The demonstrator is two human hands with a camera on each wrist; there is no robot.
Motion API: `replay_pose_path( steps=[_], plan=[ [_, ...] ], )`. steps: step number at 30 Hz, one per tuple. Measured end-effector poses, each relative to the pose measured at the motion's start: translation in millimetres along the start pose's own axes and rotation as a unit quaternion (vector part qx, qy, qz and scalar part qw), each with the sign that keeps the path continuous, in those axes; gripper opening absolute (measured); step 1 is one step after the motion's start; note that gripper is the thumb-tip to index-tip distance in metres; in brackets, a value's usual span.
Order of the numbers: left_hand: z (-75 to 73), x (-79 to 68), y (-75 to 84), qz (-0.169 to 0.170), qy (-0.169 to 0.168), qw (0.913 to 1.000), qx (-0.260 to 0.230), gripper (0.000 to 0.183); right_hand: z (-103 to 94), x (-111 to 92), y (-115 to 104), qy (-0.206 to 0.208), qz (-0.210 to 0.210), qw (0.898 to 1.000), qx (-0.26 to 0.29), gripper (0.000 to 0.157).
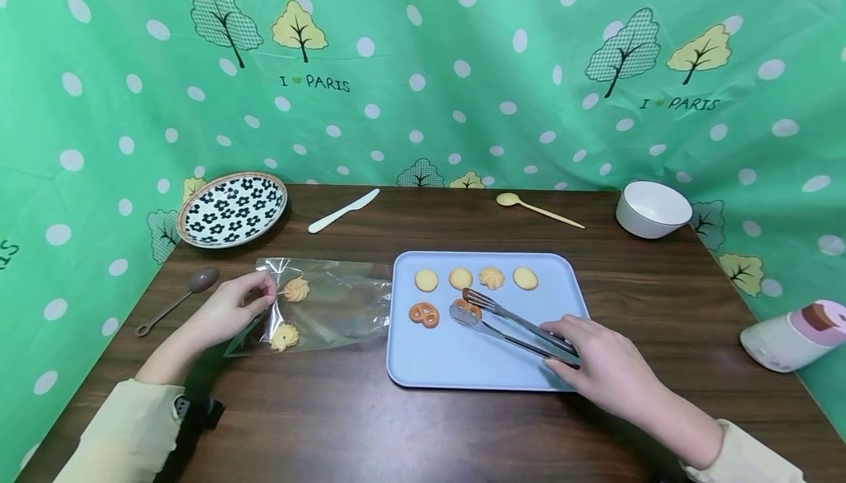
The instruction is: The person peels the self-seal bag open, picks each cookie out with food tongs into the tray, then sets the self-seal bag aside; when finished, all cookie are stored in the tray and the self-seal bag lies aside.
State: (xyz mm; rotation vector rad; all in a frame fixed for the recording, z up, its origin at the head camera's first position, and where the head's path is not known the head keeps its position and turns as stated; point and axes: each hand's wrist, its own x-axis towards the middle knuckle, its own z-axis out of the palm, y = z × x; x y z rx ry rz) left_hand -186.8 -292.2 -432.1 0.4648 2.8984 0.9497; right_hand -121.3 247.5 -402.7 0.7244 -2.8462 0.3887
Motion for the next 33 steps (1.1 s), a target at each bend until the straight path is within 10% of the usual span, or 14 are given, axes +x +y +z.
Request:
replay_pose_path(
  steps=[15, 33],
  plan=[
    [-2.2, -0.1, 2.5, -0.004, 0.002, 0.9999, -0.01, 0.014, 15.4, 76, -55, -0.047, -0.076, 0.995, 0.044, 0.037],
    [0.1, 1.0, -1.8, -0.029, -0.012, 0.9994, -0.015, 0.014, 60.5, 160, -115, -0.155, -0.213, 0.96, 0.093, 0.043]
  ],
)
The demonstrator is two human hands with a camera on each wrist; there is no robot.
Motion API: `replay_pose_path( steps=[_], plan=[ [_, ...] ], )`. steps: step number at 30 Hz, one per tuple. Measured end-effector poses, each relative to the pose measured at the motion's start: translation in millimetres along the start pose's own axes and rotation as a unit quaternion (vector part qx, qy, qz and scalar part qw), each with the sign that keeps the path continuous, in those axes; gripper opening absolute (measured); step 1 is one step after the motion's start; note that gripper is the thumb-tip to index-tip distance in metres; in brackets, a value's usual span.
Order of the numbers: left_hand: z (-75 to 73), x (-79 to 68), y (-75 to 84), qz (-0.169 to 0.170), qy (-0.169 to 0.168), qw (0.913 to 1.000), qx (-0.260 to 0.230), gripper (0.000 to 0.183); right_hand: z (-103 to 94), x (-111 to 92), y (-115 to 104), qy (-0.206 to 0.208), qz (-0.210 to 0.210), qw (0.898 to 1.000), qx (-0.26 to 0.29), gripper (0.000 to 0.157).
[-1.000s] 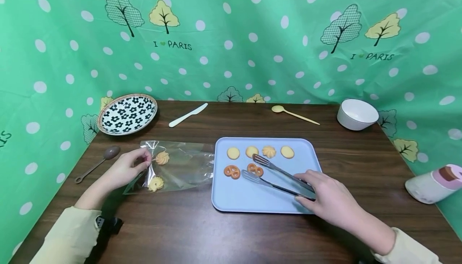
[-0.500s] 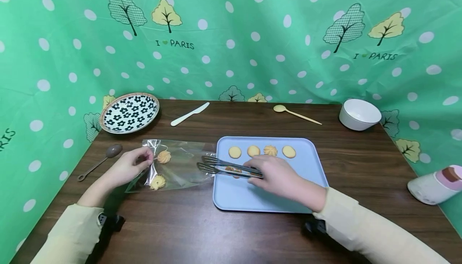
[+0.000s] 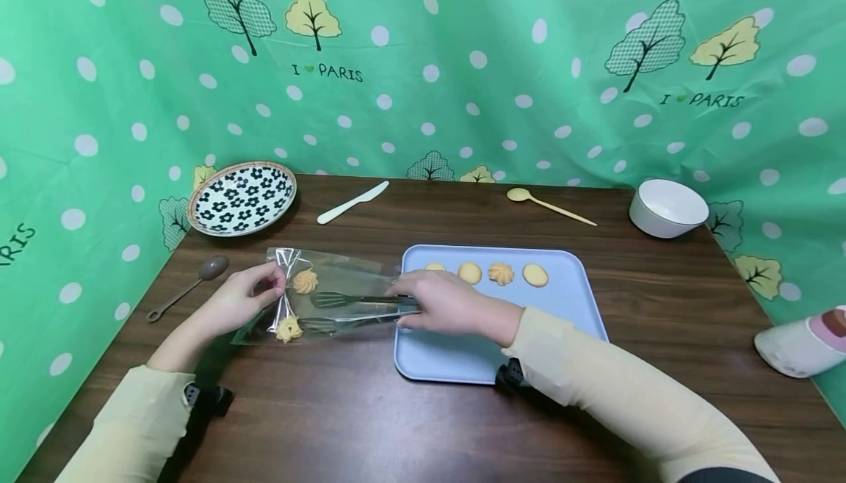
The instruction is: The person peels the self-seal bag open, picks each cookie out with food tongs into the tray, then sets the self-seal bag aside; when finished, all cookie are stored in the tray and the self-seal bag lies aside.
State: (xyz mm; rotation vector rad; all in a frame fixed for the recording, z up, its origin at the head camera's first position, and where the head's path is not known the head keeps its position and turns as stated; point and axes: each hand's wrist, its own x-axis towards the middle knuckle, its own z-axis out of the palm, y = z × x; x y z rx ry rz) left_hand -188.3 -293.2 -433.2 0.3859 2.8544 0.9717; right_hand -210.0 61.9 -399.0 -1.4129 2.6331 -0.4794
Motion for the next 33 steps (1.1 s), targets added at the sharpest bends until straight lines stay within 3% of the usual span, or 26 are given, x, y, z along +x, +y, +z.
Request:
replay_pose_path(
  steps=[14, 25, 33],
  plan=[
    [3.2, -3.5, 0.9, 0.03, 0.024, 0.9993, 0.002, 0.014, 8.1, 24, -6, -0.006, -0.018, 0.998, -0.064, 0.046],
    [2.8, -4.1, 1.3, 0.011, 0.029, 0.9995, -0.006, 0.013, 16.0, 30, -10, 0.006, -0.043, 0.997, -0.07, 0.036],
    [2.2, -4.4, 0.0, 0.001, 0.02, 0.9998, -0.009, 0.013, 12.0, 24, -9, 0.001, -0.031, 0.997, -0.068, 0.036]
  ],
)
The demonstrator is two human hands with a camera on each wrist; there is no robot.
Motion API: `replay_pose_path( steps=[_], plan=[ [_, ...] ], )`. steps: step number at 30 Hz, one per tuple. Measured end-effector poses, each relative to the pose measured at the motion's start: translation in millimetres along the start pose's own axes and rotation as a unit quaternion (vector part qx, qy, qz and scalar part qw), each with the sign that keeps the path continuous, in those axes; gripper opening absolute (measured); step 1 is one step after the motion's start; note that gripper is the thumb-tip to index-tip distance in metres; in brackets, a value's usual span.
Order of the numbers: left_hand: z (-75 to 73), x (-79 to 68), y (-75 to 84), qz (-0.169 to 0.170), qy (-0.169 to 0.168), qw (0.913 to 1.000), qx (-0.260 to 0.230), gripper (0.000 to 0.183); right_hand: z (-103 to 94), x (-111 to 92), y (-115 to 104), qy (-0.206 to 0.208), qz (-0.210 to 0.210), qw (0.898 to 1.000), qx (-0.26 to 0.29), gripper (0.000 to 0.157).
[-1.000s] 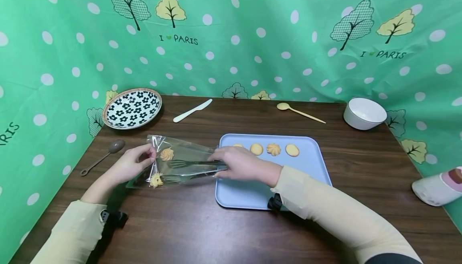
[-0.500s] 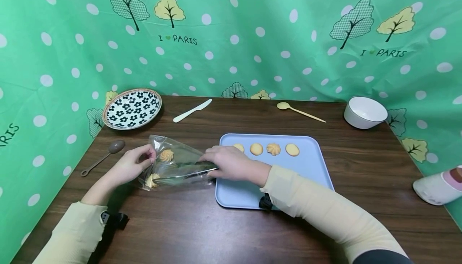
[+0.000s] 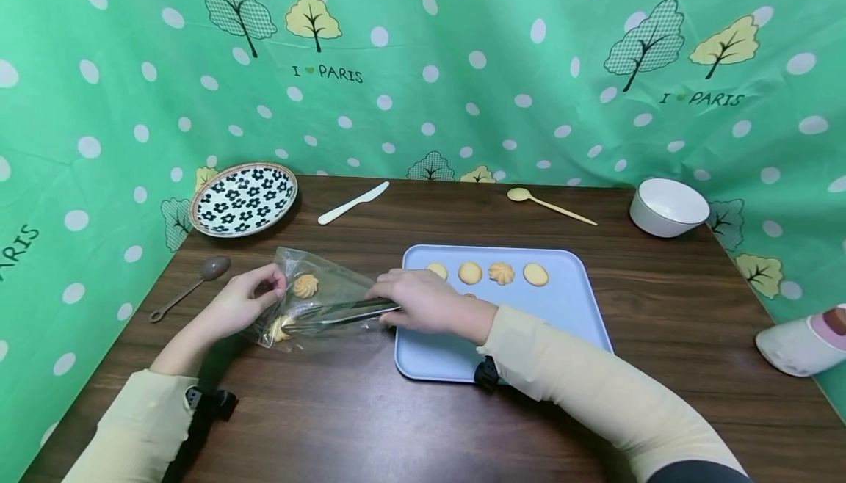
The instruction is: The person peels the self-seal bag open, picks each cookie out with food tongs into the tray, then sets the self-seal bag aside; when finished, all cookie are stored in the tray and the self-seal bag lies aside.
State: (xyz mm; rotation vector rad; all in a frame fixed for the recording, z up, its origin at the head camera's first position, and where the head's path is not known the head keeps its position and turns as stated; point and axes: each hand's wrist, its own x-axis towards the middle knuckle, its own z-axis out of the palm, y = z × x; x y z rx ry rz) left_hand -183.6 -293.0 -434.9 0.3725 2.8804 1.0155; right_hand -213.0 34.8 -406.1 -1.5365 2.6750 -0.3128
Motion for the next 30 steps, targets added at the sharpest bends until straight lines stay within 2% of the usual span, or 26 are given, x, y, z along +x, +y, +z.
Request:
replay_pose_path(
  steps=[11, 19, 25, 30],
  plan=[
    [0.5, 2.0, 0.9, -0.005, 0.0, 1.0, 0.002, 0.009, -10.1, -29, 14, 0.015, 0.03, 0.999, 0.015, 0.04],
    [1.3, -0.2, 0.7, -0.006, 0.002, 1.0, 0.005, 0.008, -3.0, -15, 6, 0.009, 0.005, 1.0, 0.004, 0.046],
    [0.8, 0.0, 0.9, -0.012, -0.005, 0.9999, 0.004, 0.01, -0.9, -5, -2, 0.004, 0.017, 1.0, -0.019, 0.044],
    [0.7, 0.8, 0.6, -0.007, -0.002, 1.0, 0.005, 0.008, -4.8, -9, -1, -0.002, 0.029, 1.0, -0.013, 0.04]
  ],
)
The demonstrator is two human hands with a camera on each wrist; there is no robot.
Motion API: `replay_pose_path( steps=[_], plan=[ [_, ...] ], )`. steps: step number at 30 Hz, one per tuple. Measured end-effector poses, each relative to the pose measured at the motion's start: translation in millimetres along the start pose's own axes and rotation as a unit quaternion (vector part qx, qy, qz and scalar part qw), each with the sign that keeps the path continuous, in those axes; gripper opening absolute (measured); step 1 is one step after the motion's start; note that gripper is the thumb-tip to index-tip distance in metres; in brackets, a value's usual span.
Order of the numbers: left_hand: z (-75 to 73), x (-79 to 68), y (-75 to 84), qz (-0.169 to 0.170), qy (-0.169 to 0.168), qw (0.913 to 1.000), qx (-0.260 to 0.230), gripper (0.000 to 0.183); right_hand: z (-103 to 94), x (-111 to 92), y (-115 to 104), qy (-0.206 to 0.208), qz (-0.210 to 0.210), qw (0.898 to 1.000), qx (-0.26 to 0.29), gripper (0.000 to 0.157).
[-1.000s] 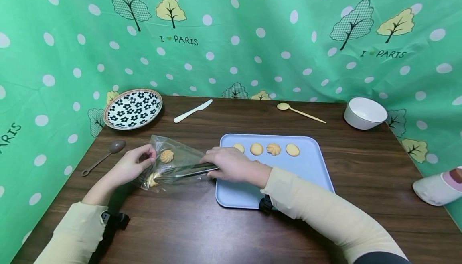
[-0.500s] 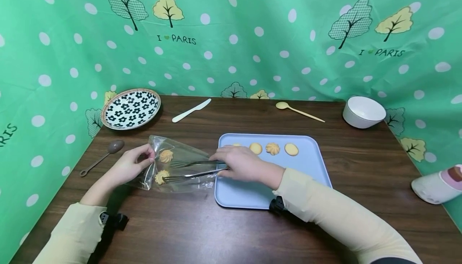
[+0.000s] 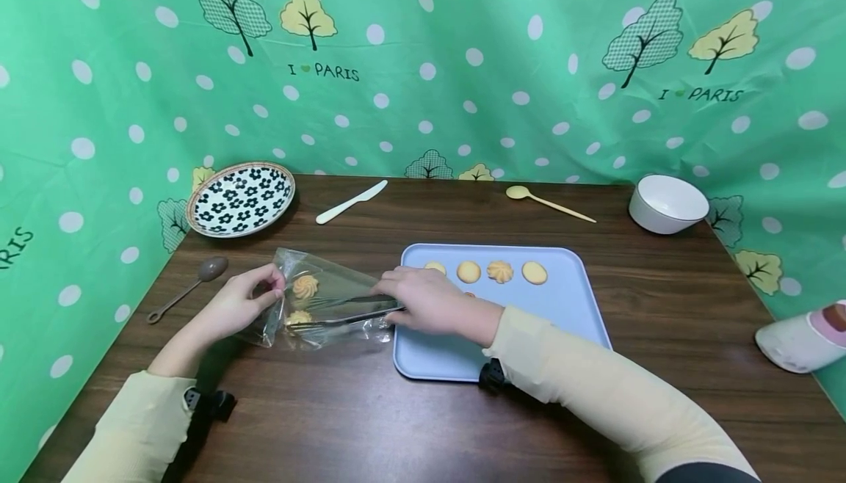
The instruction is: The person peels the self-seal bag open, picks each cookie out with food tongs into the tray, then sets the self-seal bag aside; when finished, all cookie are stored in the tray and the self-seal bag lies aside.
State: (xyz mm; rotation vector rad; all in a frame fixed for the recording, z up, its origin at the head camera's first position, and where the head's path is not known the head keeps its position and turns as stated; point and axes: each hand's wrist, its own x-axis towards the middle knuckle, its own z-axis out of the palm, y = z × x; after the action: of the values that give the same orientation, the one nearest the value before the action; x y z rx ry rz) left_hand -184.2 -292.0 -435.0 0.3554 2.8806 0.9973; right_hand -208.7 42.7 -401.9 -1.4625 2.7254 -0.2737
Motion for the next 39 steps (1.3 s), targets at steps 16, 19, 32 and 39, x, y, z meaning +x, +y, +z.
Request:
replay_pose_path(
  steps=[16, 19, 32, 39],
  plan=[
    [-0.8, -0.1, 5.6, 0.004, 0.011, 0.9999, 0.006, 0.006, -6.6, -22, 12, 0.008, 0.021, 1.0, 0.011, 0.044],
    [-0.7, 0.2, 6.6, 0.007, 0.01, 0.9999, 0.005, 0.006, -2.8, -22, 10, 0.018, 0.024, 1.0, 0.008, 0.041],
    [4.2, -2.3, 4.1, 0.003, 0.005, 0.9999, 0.008, 0.01, -16.0, -56, 22, 0.062, 0.064, 0.995, 0.047, 0.034],
    [2.9, -1.5, 5.4, 0.0, 0.013, 0.9998, 0.014, 0.01, -29.2, -90, 31, 0.08, 0.09, 0.992, 0.036, 0.036]
  ],
)
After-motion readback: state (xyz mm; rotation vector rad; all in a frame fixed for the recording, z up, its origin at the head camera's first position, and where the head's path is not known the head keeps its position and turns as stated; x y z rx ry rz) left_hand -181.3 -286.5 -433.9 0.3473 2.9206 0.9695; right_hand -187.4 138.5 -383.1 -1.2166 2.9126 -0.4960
